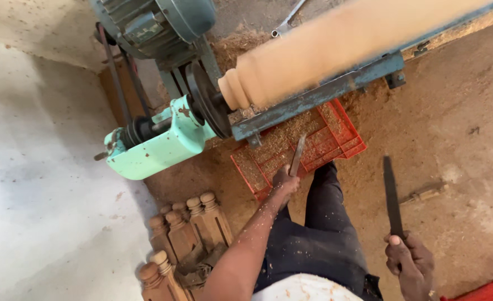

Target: The person uses a chisel to shape a rotating wooden leg on a lathe, applying pressure to carve grooves and smooth the surface.

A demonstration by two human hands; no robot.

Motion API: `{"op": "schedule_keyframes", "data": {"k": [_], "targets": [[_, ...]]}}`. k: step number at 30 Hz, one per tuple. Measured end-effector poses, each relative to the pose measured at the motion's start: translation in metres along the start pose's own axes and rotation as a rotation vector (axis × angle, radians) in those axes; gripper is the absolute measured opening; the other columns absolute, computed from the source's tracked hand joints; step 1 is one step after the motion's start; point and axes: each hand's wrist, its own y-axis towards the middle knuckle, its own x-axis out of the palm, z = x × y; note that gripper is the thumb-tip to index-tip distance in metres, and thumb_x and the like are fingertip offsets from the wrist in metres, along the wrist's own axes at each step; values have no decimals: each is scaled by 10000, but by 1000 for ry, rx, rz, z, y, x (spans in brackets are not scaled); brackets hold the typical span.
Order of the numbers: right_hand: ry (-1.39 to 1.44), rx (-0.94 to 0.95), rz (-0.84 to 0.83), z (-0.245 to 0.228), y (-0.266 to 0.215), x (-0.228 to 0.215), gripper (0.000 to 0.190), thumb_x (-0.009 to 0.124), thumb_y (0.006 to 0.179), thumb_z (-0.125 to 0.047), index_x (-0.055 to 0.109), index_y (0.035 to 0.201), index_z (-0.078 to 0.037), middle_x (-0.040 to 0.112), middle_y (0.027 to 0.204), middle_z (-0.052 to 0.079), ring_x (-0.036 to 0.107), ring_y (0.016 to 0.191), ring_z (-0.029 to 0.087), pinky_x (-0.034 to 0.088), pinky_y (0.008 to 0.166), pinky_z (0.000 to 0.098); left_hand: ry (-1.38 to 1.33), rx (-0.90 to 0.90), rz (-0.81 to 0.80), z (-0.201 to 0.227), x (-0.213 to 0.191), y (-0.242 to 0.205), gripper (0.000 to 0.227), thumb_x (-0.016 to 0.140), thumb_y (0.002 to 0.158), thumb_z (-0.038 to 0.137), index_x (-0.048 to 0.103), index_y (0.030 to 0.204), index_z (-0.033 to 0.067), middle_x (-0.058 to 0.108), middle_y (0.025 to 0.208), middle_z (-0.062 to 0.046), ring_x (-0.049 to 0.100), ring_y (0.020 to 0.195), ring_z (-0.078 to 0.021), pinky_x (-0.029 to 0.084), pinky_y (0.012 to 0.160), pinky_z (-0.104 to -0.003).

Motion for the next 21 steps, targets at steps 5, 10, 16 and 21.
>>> {"op": "schedule_keyframes", "data": {"k": [5, 10, 16, 21], "targets": [[-128, -16, -16, 3, 11, -2, 269, 535, 1034, -192, 619, 1029, 64, 456, 612, 32, 368, 448, 102, 286, 406, 274, 361, 34, 11, 0, -9, 32, 388, 629, 948, 171, 625, 1335, 164, 724, 1120, -181, 736, 988, -352, 596, 807, -505], [-148, 121, -81, -11, 18, 7, 282, 512, 1053, -209, 644, 1053, 40, 443, 589, 47, 354, 438, 113, 273, 408, 297, 559, 23, 50, 40, -46, 9, 487, 671, 944, 257, 533, 1410, 227, 638, 1276, -144, 593, 1197, -368, 413, 999, -635], [-174, 100, -171, -12, 29, 30, 283, 530, 1025, -223, 641, 995, 35, 536, 637, 31, 450, 474, 103, 362, 423, 278, 459, 150, 38, 46, -70, -44, 369, 624, 960, 216, 641, 1325, 158, 688, 1241, -161, 670, 1129, -342, 543, 956, -503], [-275, 159, -247, -30, 36, 71, 297, 556, 1036, -243, 657, 1000, 33, 534, 658, 42, 441, 480, 122, 344, 435, 282, 315, 459, 109, 79, -79, -122, 247, 633, 964, 214, 742, 1165, 121, 749, 1054, -131, 720, 974, -297, 565, 897, -456]]}}
